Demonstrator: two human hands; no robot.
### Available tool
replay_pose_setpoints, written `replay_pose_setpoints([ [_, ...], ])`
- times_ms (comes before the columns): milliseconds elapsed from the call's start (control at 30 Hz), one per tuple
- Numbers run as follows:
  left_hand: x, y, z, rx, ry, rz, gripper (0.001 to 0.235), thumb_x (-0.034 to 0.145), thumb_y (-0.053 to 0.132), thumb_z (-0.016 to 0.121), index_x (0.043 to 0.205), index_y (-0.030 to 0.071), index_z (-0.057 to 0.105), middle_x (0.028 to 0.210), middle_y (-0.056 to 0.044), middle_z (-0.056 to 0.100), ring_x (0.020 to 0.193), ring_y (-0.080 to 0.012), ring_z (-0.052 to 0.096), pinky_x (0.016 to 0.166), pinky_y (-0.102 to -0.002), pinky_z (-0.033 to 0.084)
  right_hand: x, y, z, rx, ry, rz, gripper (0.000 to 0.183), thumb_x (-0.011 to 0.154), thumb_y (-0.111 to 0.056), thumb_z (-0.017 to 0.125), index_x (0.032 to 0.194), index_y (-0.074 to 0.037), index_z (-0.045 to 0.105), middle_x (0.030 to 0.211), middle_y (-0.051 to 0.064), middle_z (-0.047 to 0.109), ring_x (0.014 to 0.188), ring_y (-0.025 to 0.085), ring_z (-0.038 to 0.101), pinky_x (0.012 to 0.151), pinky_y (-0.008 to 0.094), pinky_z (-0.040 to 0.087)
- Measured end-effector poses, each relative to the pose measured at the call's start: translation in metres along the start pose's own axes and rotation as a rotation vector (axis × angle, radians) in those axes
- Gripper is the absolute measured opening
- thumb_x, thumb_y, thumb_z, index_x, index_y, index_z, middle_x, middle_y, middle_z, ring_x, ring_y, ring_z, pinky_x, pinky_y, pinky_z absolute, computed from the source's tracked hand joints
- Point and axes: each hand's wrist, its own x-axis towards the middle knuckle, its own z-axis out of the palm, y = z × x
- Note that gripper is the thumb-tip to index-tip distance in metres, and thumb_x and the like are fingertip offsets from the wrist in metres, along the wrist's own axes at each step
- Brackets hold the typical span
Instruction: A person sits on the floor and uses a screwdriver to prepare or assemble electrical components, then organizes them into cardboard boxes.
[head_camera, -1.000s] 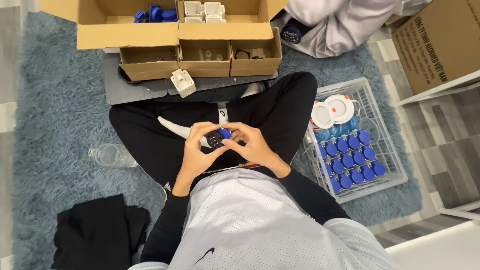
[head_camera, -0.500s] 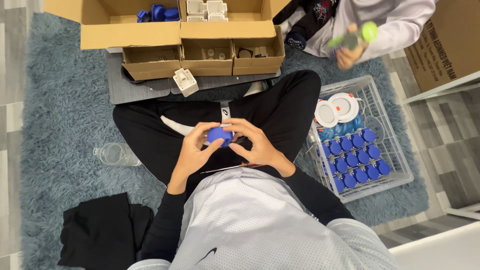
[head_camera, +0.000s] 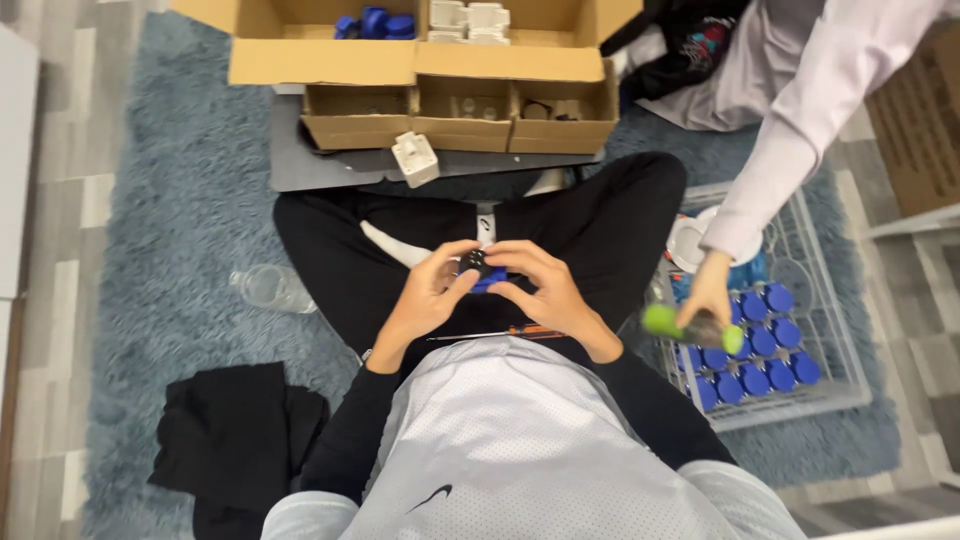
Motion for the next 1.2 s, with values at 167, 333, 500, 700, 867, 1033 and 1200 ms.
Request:
replay_pose_setpoints([
  [167,0.005,0.009,0.001,-0.025,0.01,0.096,0.047,0.098,0.005,0.083,0.142,0.003,0.069,0.139,-0.012,0.065,0.116,-0.0212,0.074,0.098,-0.034,0.063,-0.004,-0.001,-0.004,-0.056,-0.026,0.003,0.037,0.093,-0.003,0.085,0.13,-0.003,0.078,0.138,0.021,0.07,0.123,0.036,0.074,0.099,0.044,0.064],
  [333,0.008,0.016,0.004,-0.024,0.018,0.207,0.048,0.09,0.0,0.089,0.134,0.004,0.073,0.141,-0.01,0.062,0.122,-0.0202,0.071,0.101,-0.032,0.062,-0.011,0.001,-0.001,0.048,-0.044,0.097,0.054,0.095,-0.006,0.084,0.146,-0.001,0.066,0.155,0.023,0.056,0.126,0.034,0.071,0.103,0.044,0.062],
  [500,0.008,0.014,0.009,0.017,0.032,0.288,0.04,0.087,-0.006,0.09,0.123,0.003,0.076,0.139,-0.013,0.063,0.126,-0.0243,0.069,0.106,-0.036,0.06,-0.026,0.021,0.002,0.134,0.008,0.203,0.063,0.099,0.005,0.073,0.158,0.006,0.05,0.138,0.026,0.061,0.092,0.026,0.077,0.082,0.041,0.069],
  [700,0.005,0.022,0.01,0.024,0.022,0.163,0.047,0.087,0.005,0.094,0.13,0.004,0.074,0.13,-0.012,0.067,0.099,-0.0188,0.075,0.08,-0.028,0.067,-0.024,0.033,-0.001,0.178,0.027,0.173,0.039,0.104,0.004,0.068,0.142,0.012,0.064,0.117,0.021,0.066,0.083,0.026,0.079,0.073,0.039,0.071],
  [867,0.016,0.032,0.006,0.234,-0.039,0.228,0.045,0.092,0.017,0.091,0.134,0.009,0.076,0.127,-0.013,0.068,0.106,-0.0288,0.074,0.091,-0.04,0.065,-0.022,0.04,-0.008,0.17,-0.005,0.197,0.037,0.106,0.0,0.066,0.141,0.011,0.064,0.114,0.021,0.069,0.079,0.025,0.079,0.069,0.039,0.07],
  [1033,0.048,0.051,-0.011,0.346,-0.138,0.386,0.038,0.083,-0.002,0.087,0.118,0.009,0.076,0.133,-0.018,0.064,0.12,-0.044,0.071,0.106,-0.055,0.058,0.011,0.019,-0.018,0.064,-0.01,0.174,0.042,0.1,0.002,0.076,0.142,0.004,0.067,0.133,0.019,0.065,0.101,0.026,0.077,0.085,0.04,0.068],
  [1200,0.108,0.094,-0.055,0.424,-0.007,0.504,0.034,0.104,0.023,0.082,0.126,-0.002,0.072,0.119,-0.028,0.073,0.112,-0.0477,0.073,0.098,-0.059,0.057,0.049,0.016,-0.046,0.025,0.063,0.155,0.04,0.105,0.002,0.073,0.143,0.003,0.064,0.137,0.021,0.068,0.11,0.029,0.076,0.091,0.037,0.063],
])
